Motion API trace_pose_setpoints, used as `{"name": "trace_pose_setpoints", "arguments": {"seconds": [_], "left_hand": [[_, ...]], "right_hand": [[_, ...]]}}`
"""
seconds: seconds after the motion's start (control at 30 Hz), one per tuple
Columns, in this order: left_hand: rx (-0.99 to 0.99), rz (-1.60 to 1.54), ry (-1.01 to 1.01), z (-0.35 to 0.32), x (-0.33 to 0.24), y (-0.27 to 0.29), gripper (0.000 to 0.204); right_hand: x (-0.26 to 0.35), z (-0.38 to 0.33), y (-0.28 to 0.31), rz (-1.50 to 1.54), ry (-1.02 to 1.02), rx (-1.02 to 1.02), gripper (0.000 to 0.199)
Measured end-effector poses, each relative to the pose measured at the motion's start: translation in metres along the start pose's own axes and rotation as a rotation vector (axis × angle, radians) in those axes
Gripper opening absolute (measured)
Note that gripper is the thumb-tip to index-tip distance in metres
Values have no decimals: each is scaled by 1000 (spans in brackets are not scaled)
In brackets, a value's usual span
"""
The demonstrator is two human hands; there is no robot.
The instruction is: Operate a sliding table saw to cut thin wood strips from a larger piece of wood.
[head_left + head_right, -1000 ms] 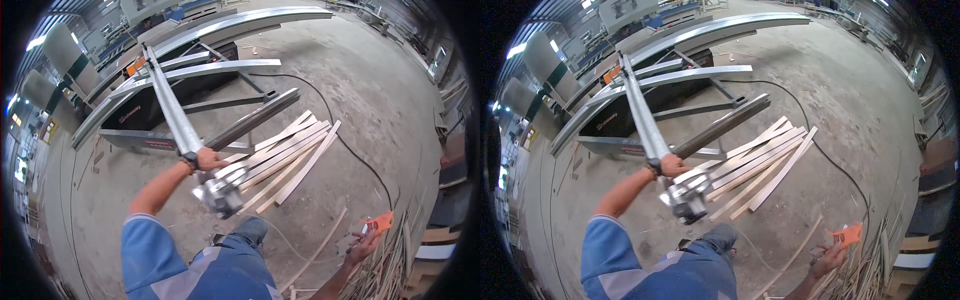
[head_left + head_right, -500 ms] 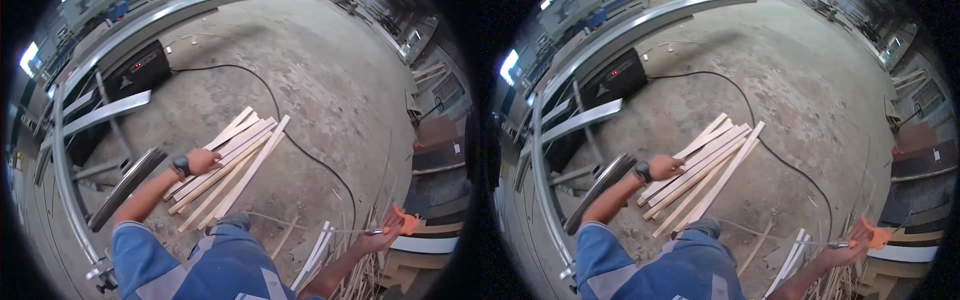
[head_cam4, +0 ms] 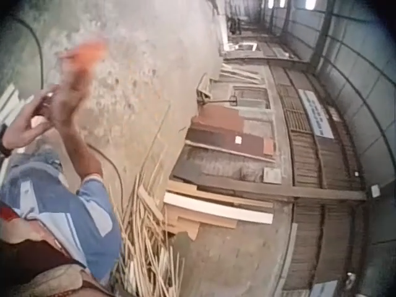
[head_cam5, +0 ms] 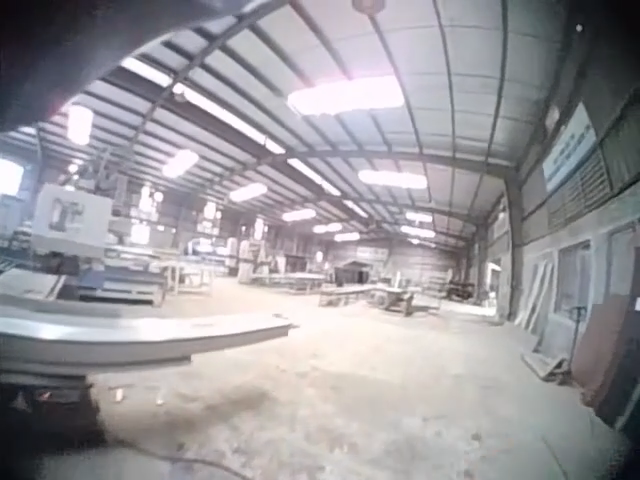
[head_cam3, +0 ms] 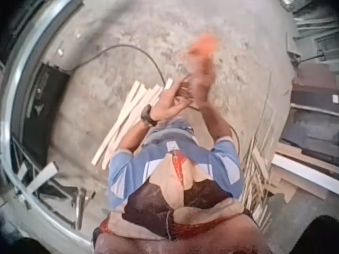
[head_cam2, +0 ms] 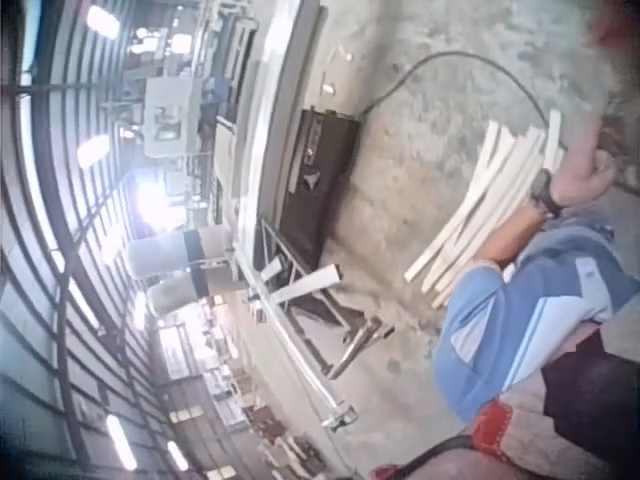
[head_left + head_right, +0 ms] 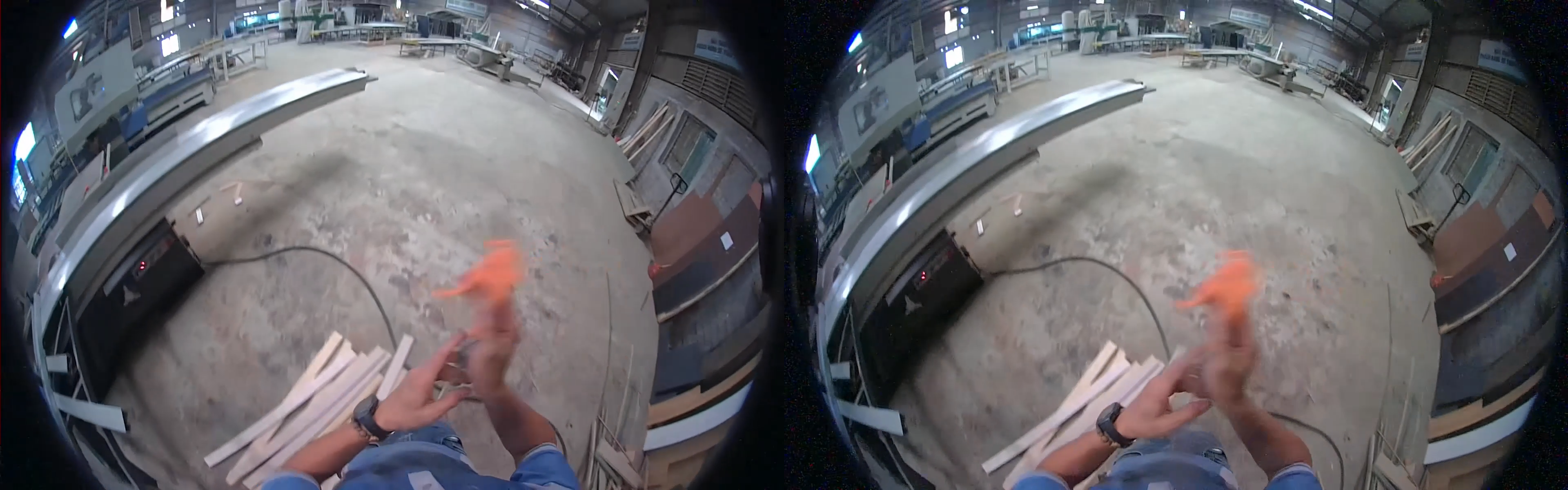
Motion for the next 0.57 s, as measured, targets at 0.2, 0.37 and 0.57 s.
{"name": "trace_pose_setpoints", "arguments": {"seconds": [0.2,0.37,0.57], "left_hand": [[-904,-253,392,28,48,197,19],[-1543,-643,126,-37,146,370,30],[-1855,-986,-500,-65,243,625,39]], "right_hand": [[-78,134,-166,-177,224,1060,46],[-159,261,-221,-251,70,1238,45],[-330,432,-295,-364,-415,1104,43]]}}
Point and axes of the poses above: each hand's wrist, its own z-axis towards the middle knuckle, its own y-axis out of the back of the hand, x = y × z, the point moved 6 cm from there along z, towards the middle knuckle, and after that the axes turned 6 degrees about x, right-handed, at the moved point
